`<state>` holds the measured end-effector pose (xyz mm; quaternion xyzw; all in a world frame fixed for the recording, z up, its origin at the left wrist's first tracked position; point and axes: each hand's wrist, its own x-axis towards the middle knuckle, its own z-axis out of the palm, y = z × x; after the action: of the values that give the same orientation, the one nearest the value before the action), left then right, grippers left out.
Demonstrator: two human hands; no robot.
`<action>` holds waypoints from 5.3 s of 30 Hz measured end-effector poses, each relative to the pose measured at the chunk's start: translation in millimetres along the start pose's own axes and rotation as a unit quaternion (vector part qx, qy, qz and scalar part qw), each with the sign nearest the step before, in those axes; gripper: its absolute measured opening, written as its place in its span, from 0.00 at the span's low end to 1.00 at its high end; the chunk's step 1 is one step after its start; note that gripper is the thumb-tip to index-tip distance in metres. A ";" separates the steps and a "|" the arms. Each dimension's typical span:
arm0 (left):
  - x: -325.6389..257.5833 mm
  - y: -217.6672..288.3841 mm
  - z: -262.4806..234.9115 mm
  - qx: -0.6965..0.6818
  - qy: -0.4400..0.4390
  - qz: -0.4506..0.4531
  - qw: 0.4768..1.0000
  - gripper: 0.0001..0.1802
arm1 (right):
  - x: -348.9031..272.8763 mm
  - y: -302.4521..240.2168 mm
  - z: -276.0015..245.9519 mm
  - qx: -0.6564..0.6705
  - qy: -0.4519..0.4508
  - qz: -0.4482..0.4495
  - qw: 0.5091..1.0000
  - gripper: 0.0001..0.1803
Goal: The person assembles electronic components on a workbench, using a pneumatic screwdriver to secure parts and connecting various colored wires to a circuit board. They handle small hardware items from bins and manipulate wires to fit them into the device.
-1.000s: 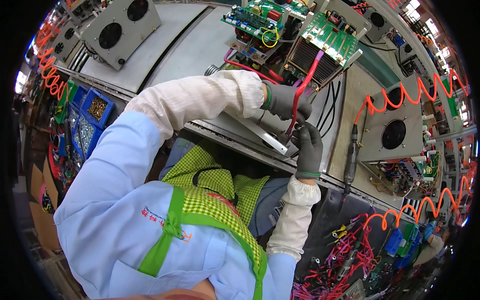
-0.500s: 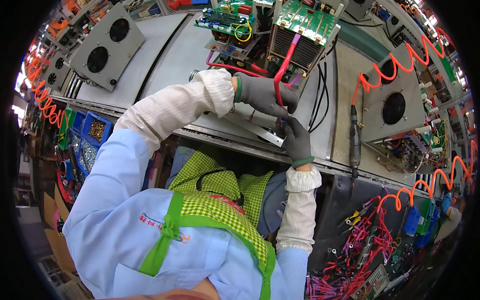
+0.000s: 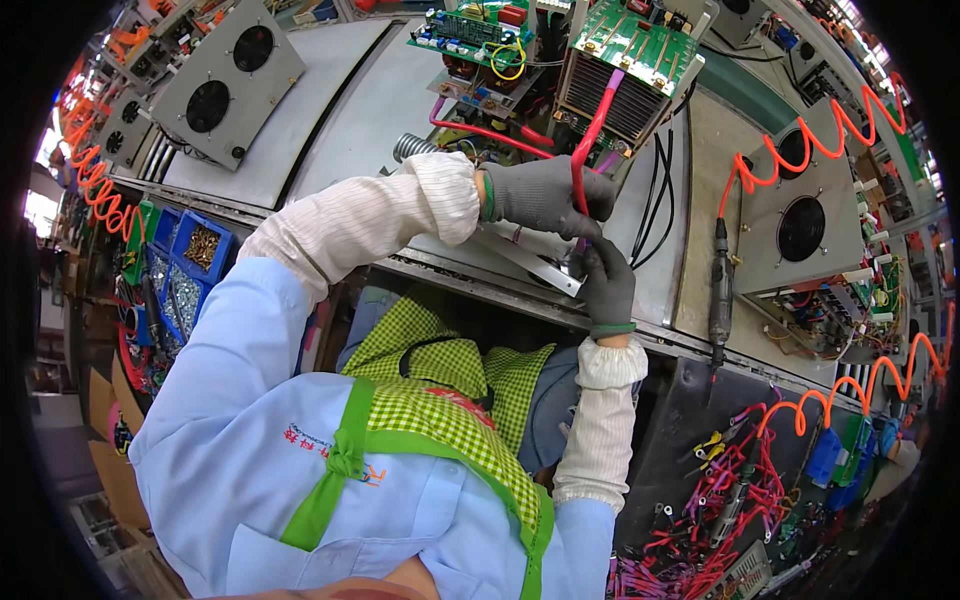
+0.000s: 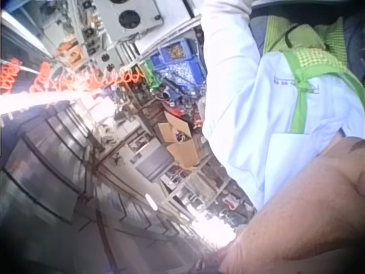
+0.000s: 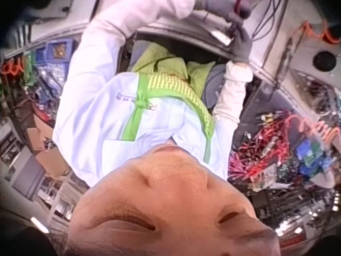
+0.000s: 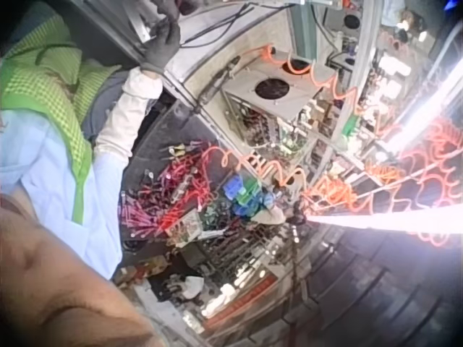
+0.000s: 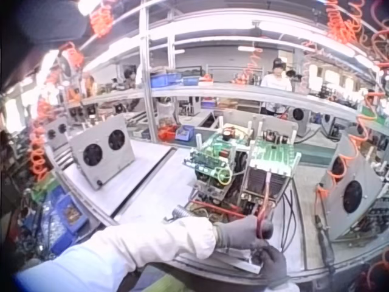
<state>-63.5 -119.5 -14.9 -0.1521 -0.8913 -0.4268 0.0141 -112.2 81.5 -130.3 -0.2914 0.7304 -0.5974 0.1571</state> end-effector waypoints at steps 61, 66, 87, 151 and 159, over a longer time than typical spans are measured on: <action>-15.9 19.7 -14.1 0.018 -0.014 -0.066 0.998 0.17 | 57.9 -36.2 -20.4 -0.066 -0.343 0.063 0.935 0.18; -20.0 25.8 -15.7 0.002 -0.013 -0.099 0.995 0.17 | 60.2 -38.8 -17.1 -0.088 -0.354 0.058 0.929 0.17; -70.4 -16.3 63.0 0.241 0.094 -0.141 0.956 0.15 | 54.7 -43.6 -20.3 -0.063 -0.365 0.035 0.928 0.22; -52.4 -4.2 94.7 0.209 0.258 -0.150 0.931 0.16 | 94.2 10.7 -4.1 -0.127 -0.449 0.062 0.882 0.29; -60.1 -8.2 84.1 0.254 0.246 -0.117 0.928 0.14 | 87.4 8.3 -4.5 0.065 -0.449 0.147 0.879 0.25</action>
<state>0.3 -75.5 -83.8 0.0719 -0.9500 -0.2087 0.2209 -185.0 32.4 -126.8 -0.4071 0.5752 -0.4187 0.5728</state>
